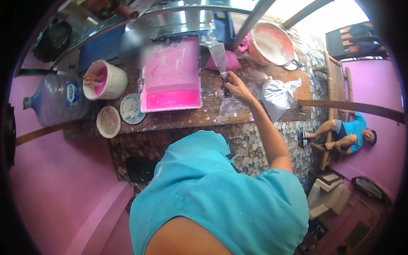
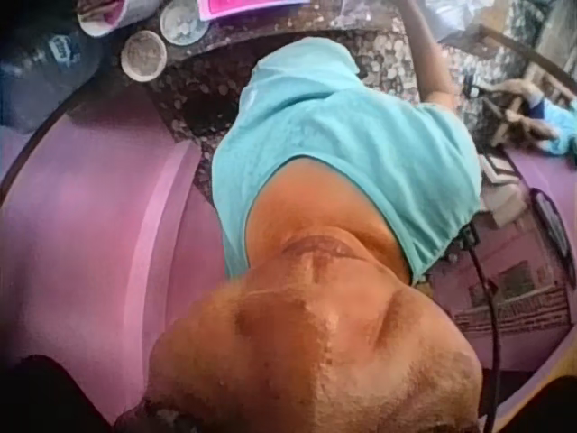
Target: The person mixes pink paint in a tray using a scraper by hand. They move a brush in a small bucket of white paint and then spread pink paint in the tray.
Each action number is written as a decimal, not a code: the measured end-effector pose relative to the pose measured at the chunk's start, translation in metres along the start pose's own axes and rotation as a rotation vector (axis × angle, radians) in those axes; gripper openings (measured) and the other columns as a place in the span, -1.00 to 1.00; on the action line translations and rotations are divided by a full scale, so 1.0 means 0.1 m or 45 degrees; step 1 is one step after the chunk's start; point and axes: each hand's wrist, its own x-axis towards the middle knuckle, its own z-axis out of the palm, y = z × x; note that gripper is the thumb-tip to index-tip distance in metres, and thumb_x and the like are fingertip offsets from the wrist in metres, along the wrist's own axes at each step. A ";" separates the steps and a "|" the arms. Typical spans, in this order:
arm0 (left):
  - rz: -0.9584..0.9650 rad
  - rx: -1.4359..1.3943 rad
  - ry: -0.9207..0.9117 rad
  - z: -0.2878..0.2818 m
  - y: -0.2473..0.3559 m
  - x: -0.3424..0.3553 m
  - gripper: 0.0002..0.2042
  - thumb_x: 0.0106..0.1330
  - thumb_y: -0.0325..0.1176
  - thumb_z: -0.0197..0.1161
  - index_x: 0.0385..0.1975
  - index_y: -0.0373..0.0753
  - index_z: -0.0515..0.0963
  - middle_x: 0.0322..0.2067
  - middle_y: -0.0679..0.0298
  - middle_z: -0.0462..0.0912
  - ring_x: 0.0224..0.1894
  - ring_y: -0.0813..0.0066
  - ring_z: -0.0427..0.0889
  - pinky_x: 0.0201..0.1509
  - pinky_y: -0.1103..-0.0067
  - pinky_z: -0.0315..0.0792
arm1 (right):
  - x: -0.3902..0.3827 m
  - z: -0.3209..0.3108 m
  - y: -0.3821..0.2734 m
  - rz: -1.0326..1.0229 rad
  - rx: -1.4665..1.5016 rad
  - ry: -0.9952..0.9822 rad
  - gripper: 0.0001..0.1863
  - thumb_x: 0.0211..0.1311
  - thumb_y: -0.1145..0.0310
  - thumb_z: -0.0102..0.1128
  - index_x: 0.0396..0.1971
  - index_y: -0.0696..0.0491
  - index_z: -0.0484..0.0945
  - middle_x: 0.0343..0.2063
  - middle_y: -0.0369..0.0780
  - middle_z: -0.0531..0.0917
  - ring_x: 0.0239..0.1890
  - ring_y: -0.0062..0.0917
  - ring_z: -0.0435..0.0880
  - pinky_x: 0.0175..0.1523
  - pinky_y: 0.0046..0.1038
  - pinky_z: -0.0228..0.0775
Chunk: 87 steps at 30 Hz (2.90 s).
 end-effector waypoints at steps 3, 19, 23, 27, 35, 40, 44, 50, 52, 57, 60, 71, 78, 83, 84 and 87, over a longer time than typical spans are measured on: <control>0.023 -0.018 -0.025 0.16 0.16 0.06 -0.75 0.21 -0.19 0.14 -0.39 -0.28 0.54 -0.51 0.25 0.58 -0.43 0.49 0.57 -0.34 0.51 0.41 | -0.01 -0.11 0.39 0.036 -0.128 0.253 -0.73 0.15 0.48 -0.06 -0.11 0.10 0.31 -0.54 -0.34 0.44 -0.48 -0.72 0.38 -0.38 -0.54 0.26; -0.024 -0.096 0.324 0.60 0.12 -0.58 -0.76 0.16 -0.10 0.15 -0.35 -0.12 0.58 -0.55 0.26 0.64 -0.44 0.40 0.64 -0.32 0.45 0.45 | 0.24 0.17 -0.41 -0.426 -1.187 -0.177 -0.60 0.00 0.36 0.26 -0.11 0.05 0.40 -0.41 -0.12 0.60 -0.39 -0.41 0.62 -0.27 -0.43 0.41; -0.155 -0.038 0.305 0.86 0.37 -1.05 -0.73 0.14 -0.09 0.17 -0.30 -0.12 0.59 -0.43 0.22 0.66 -0.36 0.31 0.65 -0.23 0.41 0.47 | 0.30 0.13 -0.22 -0.504 -1.040 -0.200 -0.63 0.00 0.35 0.29 -0.15 0.06 0.46 -0.41 -0.18 0.61 -0.38 -0.49 0.61 -0.26 -0.47 0.42; -0.185 0.122 0.300 1.18 0.25 -1.48 -0.68 0.10 -0.09 0.19 -0.24 -0.14 0.59 -0.28 0.07 0.64 -0.18 0.17 0.62 -0.13 0.35 0.46 | 0.37 0.23 -0.19 -0.529 -1.101 -0.414 -0.64 0.02 0.37 0.27 -0.14 0.04 0.46 -0.46 -0.24 0.59 -0.43 -0.57 0.57 -0.31 -0.53 0.39; -0.410 0.000 0.408 2.13 -0.54 -1.81 -0.49 -0.05 0.06 0.32 -0.30 -0.32 0.59 -0.32 -0.03 0.63 -0.19 0.06 0.61 -0.15 0.31 0.45 | 0.17 0.21 -0.23 -0.797 -1.198 -0.485 -0.61 0.01 0.45 0.20 -0.08 0.00 0.42 -0.47 -0.26 0.56 -0.49 -0.62 0.54 -0.37 -0.53 0.37; -0.356 -0.192 0.370 2.75 -0.79 -1.95 -0.54 -0.03 0.09 0.26 -0.20 -0.08 0.59 -0.30 0.06 0.64 -0.24 0.10 0.63 -0.12 0.34 0.45 | -0.27 0.12 0.19 -0.627 -1.118 -0.756 -0.58 0.00 0.55 0.17 -0.06 0.04 0.41 -0.44 -0.24 0.57 -0.46 -0.65 0.60 -0.37 -0.60 0.41; -0.320 -0.304 0.137 2.95 -0.71 -2.49 -0.45 -0.01 0.21 0.21 -0.24 -0.16 0.60 -0.32 0.02 0.64 -0.22 0.14 0.63 -0.15 0.32 0.45 | -0.84 0.24 0.43 -0.425 -1.213 -0.974 -0.65 0.04 0.40 0.22 -0.12 0.03 0.45 -0.45 -0.18 0.63 -0.45 -0.49 0.67 -0.35 -0.47 0.45; -0.503 -0.879 -0.050 3.88 -1.50 -3.13 -0.36 -0.11 0.22 0.33 -0.46 -0.41 0.60 -0.54 0.04 0.61 -0.44 0.28 0.61 -0.40 0.43 0.43 | -1.15 0.41 0.52 -0.517 -1.333 -1.243 -0.68 0.09 0.28 0.24 -0.14 0.01 0.47 -0.46 -0.16 0.64 -0.45 -0.44 0.68 -0.37 -0.44 0.47; -0.515 -0.880 -0.022 3.98 -1.61 -3.13 -0.40 -0.12 0.17 0.36 -0.48 -0.40 0.57 -0.50 0.06 0.62 -0.43 0.26 0.63 -0.39 0.41 0.45 | -1.21 0.47 0.50 -0.555 -1.276 -1.278 -0.67 0.08 0.39 0.20 -0.12 0.05 0.45 -0.45 -0.18 0.62 -0.48 -0.53 0.64 -0.39 -0.51 0.46; -0.480 -0.594 0.155 3.85 -1.54 -2.97 -0.44 -0.25 0.02 0.44 -0.40 -0.39 0.57 -0.39 0.00 0.64 -0.33 0.18 0.66 -0.26 0.40 0.48 | -1.17 0.61 0.47 -0.550 -1.295 -1.285 -0.64 0.06 0.46 0.14 -0.08 0.05 0.43 -0.45 -0.19 0.60 -0.50 -0.57 0.60 -0.41 -0.53 0.43; -0.450 -0.502 0.195 3.67 -1.43 -2.86 -0.47 -0.13 0.02 0.32 -0.30 -0.34 0.58 -0.30 -0.05 0.63 -0.19 0.08 0.62 -0.13 0.32 0.45 | -0.87 0.61 0.50 -0.605 -1.343 -1.162 -0.58 0.05 0.41 0.19 -0.02 0.00 0.42 -0.41 -0.19 0.64 -0.41 -0.42 0.67 -0.33 -0.43 0.47; 0.034 -0.453 0.632 1.61 -0.51 -1.73 -0.67 0.21 -0.05 0.02 -0.11 -0.06 0.45 -0.23 0.01 0.59 -0.16 -0.03 0.56 -0.17 0.17 0.42 | 0.05 0.82 -0.56 -0.480 -1.022 -0.806 -0.63 0.17 0.40 0.16 0.00 0.08 0.44 -0.36 -0.19 0.60 -0.46 -0.67 0.53 -0.47 -0.61 0.35; 0.392 -0.732 0.490 0.15 1.50 -0.94 -0.69 0.17 -0.16 0.18 -0.21 -0.25 0.45 -0.58 0.19 0.63 -0.47 0.35 0.65 -0.33 0.42 0.45 | 0.59 0.53 -0.69 -0.589 -1.198 -0.693 -0.64 0.13 0.48 0.13 -0.03 0.13 0.40 -0.29 -0.29 0.55 -0.50 -0.71 0.49 -0.54 -0.69 0.30; 0.575 -0.726 0.148 -0.13 2.26 -0.61 -0.70 0.18 -0.21 0.18 -0.19 -0.27 0.49 -0.52 0.21 0.65 -0.43 0.46 0.66 -0.30 0.51 0.46 | 0.63 0.84 -1.08 -0.413 -1.367 -0.723 -0.66 -0.01 0.38 0.27 -0.17 0.10 0.54 -0.44 -0.21 0.62 -0.45 -0.61 0.59 -0.33 -0.52 0.42; 0.592 -0.630 0.116 -0.15 2.33 -0.52 -0.68 0.18 -0.20 0.19 -0.16 -0.27 0.49 -0.50 0.21 0.65 -0.39 0.45 0.66 -0.27 0.52 0.45 | 0.56 1.00 -1.18 -0.219 -1.360 -0.627 -0.67 -0.01 0.37 0.28 -0.18 0.10 0.55 -0.49 -0.21 0.61 -0.53 -0.63 0.57 -0.42 -0.53 0.42; 0.747 -0.337 0.002 -0.06 2.74 -0.24 -0.60 0.14 -0.14 0.19 -0.06 -0.20 0.48 -0.28 0.06 0.64 -0.17 0.17 0.62 -0.09 0.43 0.43 | 0.47 1.07 -1.37 0.014 -1.449 -0.449 -0.74 -0.03 0.33 0.31 -0.29 0.07 0.61 -0.56 -0.25 0.62 -0.59 -0.62 0.59 -0.53 -0.53 0.40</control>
